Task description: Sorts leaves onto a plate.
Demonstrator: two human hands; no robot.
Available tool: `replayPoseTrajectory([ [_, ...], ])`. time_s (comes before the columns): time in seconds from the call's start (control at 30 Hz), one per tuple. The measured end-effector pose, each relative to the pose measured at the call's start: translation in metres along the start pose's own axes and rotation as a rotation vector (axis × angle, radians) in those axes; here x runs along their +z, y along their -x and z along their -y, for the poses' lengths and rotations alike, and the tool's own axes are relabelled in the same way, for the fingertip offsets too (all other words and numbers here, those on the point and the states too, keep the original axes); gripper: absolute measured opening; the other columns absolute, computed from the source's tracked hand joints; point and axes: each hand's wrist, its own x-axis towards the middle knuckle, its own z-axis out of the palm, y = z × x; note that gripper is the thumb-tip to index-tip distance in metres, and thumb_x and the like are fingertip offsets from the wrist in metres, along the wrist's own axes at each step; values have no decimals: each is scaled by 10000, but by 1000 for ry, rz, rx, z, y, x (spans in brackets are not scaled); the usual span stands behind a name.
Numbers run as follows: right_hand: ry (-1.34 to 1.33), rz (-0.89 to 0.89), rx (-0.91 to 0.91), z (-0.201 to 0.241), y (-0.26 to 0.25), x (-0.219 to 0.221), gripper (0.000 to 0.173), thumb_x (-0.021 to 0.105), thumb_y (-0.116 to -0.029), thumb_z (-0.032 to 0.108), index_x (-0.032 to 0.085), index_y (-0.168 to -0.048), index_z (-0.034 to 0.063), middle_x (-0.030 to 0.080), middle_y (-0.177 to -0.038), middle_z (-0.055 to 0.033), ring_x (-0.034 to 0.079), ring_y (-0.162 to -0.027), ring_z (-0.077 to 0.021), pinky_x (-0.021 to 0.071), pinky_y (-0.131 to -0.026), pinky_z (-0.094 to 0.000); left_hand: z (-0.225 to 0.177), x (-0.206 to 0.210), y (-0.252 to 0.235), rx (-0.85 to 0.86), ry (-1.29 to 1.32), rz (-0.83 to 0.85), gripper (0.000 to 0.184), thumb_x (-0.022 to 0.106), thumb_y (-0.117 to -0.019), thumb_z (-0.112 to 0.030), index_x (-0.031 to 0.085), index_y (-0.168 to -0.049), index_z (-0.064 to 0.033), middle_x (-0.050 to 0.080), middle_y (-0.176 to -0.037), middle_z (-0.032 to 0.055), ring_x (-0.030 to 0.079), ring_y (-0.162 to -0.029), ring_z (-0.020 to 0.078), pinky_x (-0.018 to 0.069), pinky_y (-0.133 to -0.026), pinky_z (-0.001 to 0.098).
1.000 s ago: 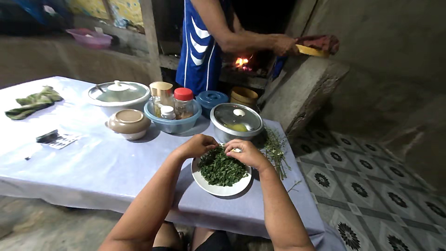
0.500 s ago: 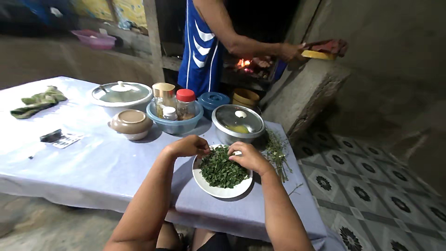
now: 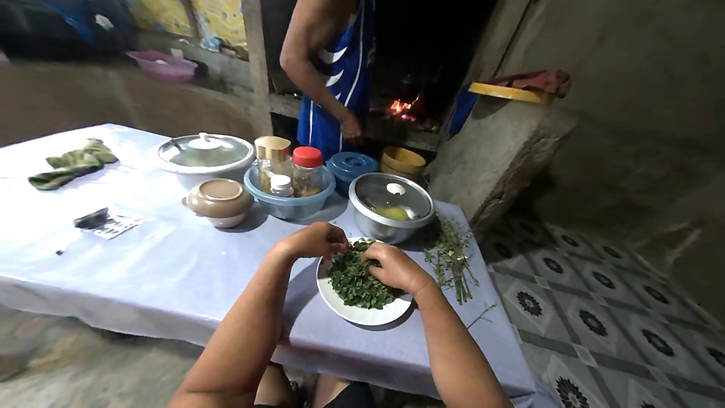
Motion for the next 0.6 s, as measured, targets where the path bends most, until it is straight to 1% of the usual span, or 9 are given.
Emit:
replayPoseTrajectory([
  [0.07, -92, -75, 7, -3, 6, -10, 242, 644, -976, 131, 729, -1186, 45, 692, -1229, -135, 638, -1200, -228, 490, -1075, -408, -1, 0, 1, 3, -8, -8, 181, 607, -1041, -185, 713, -1077, -44, 713, -870, 62, 684, -725, 123, 596, -737, 336],
  [0.13, -216, -170, 18, -6, 12, -18, 228, 677, -974, 159, 739, -1165, 50, 701, -1208, -109, 650, -1164, -187, 510, -1049, -376, 0, 0, 0, 10, -38, -13, 200, 597, -1048, -203, 714, -1086, -45, 713, -857, 65, 687, -726, 133, 596, -745, 350],
  [0.23, -391, -340, -17, -9, 16, -22, 187, 728, -944, 151, 751, -1104, 58, 716, -1143, -72, 665, -1101, -132, 547, -995, -342, 0, 0, 0, 8, -54, -23, 218, 592, -1052, -225, 717, -1086, -50, 714, -851, 62, 685, -720, 132, 595, -748, 358],
  [0.3, -464, -408, -51, -9, 17, -21, 189, 736, -942, 140, 748, -1112, 59, 724, -1126, -59, 678, -1068, -112, 567, -970, -325, -1, 0, 0, -3, -50, -23, 223, 587, -1055, -231, 716, -1094, -54, 717, -863, 63, 691, -727, 136, 600, -755, 366],
  [0.37, -515, -417, -68, -7, 16, -20, 192, 727, -955, 140, 739, -1124, 50, 733, -1104, -56, 695, -1019, -108, 586, -933, -320, -1, 1, 0, 0, -40, -31, 214, 590, -1053, -226, 717, -1086, -56, 718, -863, 65, 695, -723, 143, 605, -747, 370],
  [0.43, -557, -391, -85, -6, 16, -19, 185, 710, -965, 130, 733, -1122, 35, 735, -1087, -64, 700, -992, -119, 589, -919, -325, -1, 1, 1, 13, -36, -40, 205, 593, -1051, -214, 717, -1076, -53, 720, -867, 69, 699, -723, 149, 610, -735, 371],
  [0.5, -559, -378, -110, -5, 15, -18, 185, 699, -969, 114, 738, -1124, 22, 737, -1116, -73, 699, -1037, -130, 580, -963, -334, 0, 2, 1, 31, -42, -53, 204, 596, -1048, -200, 719, -1067, -39, 722, -884, 86, 705, -743, 170, 613, -744, 396],
  [0.6, -528, -387, -143, -1, 16, -20, 165, 702, -962, 99, 746, -1098, 16, 725, -1160, -80, 681, -1114, -138, 569, -995, -332, -1, 2, 1, 40, -53, -60, 187, 604, -1042, -183, 720, -1060, -39, 720, -890, 84, 705, -745, 168, 614, -739, 391],
])
